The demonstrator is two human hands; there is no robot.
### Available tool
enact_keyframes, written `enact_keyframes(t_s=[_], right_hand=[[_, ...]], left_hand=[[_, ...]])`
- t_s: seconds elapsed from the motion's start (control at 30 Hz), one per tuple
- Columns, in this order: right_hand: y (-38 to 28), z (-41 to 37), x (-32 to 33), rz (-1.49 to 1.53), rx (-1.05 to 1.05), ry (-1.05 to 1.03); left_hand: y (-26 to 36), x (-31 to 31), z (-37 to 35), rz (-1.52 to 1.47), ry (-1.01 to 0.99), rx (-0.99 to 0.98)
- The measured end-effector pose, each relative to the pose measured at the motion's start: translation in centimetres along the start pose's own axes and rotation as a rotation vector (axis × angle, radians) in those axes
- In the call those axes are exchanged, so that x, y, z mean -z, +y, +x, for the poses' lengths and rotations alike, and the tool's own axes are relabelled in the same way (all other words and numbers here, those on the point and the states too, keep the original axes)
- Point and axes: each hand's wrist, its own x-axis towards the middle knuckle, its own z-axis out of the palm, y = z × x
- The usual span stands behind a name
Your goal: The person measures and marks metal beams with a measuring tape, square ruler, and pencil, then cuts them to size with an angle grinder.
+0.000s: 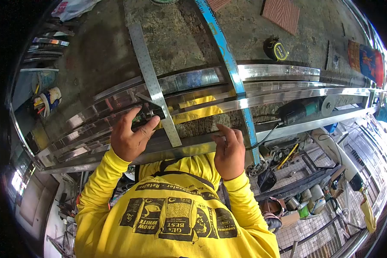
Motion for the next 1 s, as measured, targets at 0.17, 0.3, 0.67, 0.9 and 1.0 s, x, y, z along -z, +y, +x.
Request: enact_keyframes(t_s=[0.17,0.3,0.67,0.9,1.0], right_hand=[[0.5,-1.2,-1.0,0.422,-0.242,-0.065],[0.2,-1.4,-1.2,0.378,-0.3,-0.163],[0.7,-1.4,-1.4,0.566,-0.48,-0.213],[0.7,-0.9,-2.6,0.656,-0.248,-0.098],[-1.7,-0.5,-2.5,0.828,-0.38,-0.075]], left_hand=[[-0.1,0.0,0.0,0.026,0.008,-0.021],[-0.1,0.0,0.1,0.025,0.001,-0.018],[-0.2,-0.1,0.3,0.02,0.04,-0.035],[-0.1,-0.1,0.0,-0.003,0.0,-0.017],[-0.1,0.0,-0.1,0.001,-0.006,-0.015]])
